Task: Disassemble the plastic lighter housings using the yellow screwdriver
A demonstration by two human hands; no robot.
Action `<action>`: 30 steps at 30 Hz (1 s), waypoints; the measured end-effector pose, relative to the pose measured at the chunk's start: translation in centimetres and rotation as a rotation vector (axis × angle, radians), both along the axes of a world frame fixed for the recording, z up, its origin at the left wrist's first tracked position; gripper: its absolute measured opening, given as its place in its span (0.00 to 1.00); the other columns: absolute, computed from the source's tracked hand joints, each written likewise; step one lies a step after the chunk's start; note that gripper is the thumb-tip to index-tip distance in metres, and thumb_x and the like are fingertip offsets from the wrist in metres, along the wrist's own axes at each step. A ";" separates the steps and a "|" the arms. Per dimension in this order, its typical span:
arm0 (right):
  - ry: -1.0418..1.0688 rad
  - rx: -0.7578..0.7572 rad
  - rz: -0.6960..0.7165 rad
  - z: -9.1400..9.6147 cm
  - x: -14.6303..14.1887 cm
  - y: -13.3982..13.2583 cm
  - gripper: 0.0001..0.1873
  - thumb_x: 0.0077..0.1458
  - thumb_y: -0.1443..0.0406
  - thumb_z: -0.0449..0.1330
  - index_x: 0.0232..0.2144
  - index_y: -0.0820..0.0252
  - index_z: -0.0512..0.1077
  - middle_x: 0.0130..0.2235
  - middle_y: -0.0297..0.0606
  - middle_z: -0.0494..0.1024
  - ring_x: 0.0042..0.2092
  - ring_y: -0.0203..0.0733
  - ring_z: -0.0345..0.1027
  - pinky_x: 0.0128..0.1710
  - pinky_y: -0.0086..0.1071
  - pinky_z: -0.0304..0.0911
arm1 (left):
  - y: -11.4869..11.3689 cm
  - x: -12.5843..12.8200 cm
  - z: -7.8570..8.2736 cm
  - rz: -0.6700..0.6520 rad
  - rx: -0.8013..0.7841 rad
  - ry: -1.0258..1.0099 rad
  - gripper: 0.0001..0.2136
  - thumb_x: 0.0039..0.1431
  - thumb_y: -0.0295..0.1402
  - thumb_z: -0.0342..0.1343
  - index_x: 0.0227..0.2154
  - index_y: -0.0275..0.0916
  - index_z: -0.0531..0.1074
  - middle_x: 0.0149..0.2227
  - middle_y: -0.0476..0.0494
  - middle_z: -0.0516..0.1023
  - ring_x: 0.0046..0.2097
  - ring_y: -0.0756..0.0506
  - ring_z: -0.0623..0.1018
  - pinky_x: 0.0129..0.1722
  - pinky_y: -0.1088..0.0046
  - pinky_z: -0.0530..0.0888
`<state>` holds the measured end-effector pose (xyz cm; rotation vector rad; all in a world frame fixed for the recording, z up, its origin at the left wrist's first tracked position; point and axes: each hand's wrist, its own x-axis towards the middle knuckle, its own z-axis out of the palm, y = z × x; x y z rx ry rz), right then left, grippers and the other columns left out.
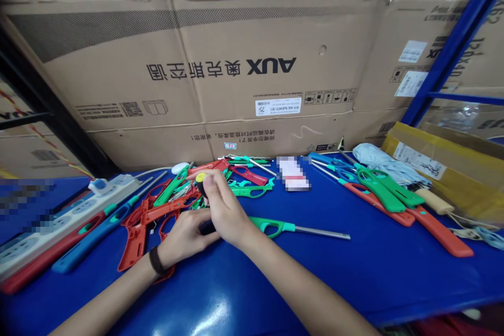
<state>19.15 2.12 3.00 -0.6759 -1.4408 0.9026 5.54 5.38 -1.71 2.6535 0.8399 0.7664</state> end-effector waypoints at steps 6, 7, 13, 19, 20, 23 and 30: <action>0.167 -0.045 0.031 0.5 0.1 0.3 0.16 0.54 0.55 0.59 0.38 0.52 0.56 0.32 0.29 0.63 0.31 0.35 0.59 0.33 0.31 0.59 | 0.1 0.1 0.1 -0.021 -0.018 -0.008 0.09 0.56 0.38 0.56 0.36 0.39 0.76 0.32 0.47 0.81 0.31 0.45 0.79 0.30 0.73 0.72; 0.155 -0.067 0.071 0.6 0.3 0.2 0.14 0.56 0.53 0.56 0.38 0.52 0.57 0.32 0.29 0.63 0.30 0.34 0.58 0.32 0.31 0.58 | 0.1 0.1 0.1 -0.020 -0.011 -0.012 0.09 0.56 0.38 0.57 0.37 0.40 0.76 0.32 0.47 0.81 0.30 0.45 0.79 0.30 0.73 0.72; 0.108 -0.006 0.040 0.8 0.4 0.2 0.11 0.58 0.54 0.53 0.33 0.54 0.62 0.30 0.30 0.64 0.31 0.35 0.60 0.33 0.32 0.58 | 0.1 0.1 0.1 -0.007 0.009 0.011 0.09 0.56 0.39 0.57 0.37 0.41 0.76 0.32 0.48 0.81 0.31 0.45 0.79 0.30 0.73 0.72; 0.174 -0.006 0.030 0.6 -0.1 0.2 0.09 0.60 0.55 0.52 0.36 0.52 0.60 0.30 0.29 0.64 0.30 0.34 0.60 0.31 0.31 0.59 | 0.0 0.2 0.3 -0.024 0.002 -0.023 0.09 0.56 0.38 0.57 0.36 0.40 0.76 0.32 0.47 0.81 0.32 0.45 0.79 0.31 0.72 0.73; 0.140 -0.008 0.035 0.7 0.1 0.1 0.10 0.62 0.55 0.47 0.36 0.53 0.62 0.32 0.31 0.66 0.32 0.35 0.62 0.33 0.31 0.60 | 0.0 0.2 0.4 -0.024 -0.002 -0.029 0.09 0.55 0.38 0.58 0.37 0.41 0.76 0.33 0.48 0.81 0.32 0.45 0.80 0.32 0.72 0.73; 0.050 0.040 -0.011 1.0 0.6 0.2 0.13 0.64 0.56 0.45 0.35 0.54 0.64 0.36 0.34 0.68 0.38 0.37 0.64 0.40 0.33 0.60 | 0.0 0.3 0.4 -0.024 -0.016 -0.019 0.09 0.55 0.38 0.58 0.39 0.42 0.75 0.36 0.49 0.81 0.35 0.45 0.80 0.35 0.72 0.73; 0.085 0.026 0.027 0.9 0.7 0.4 0.08 0.62 0.56 0.50 0.36 0.52 0.59 0.30 0.28 0.64 0.29 0.33 0.60 0.31 0.31 0.59 | 0.2 0.2 0.1 -0.018 -0.013 -0.010 0.10 0.56 0.39 0.58 0.37 0.41 0.75 0.35 0.47 0.81 0.34 0.45 0.80 0.33 0.71 0.74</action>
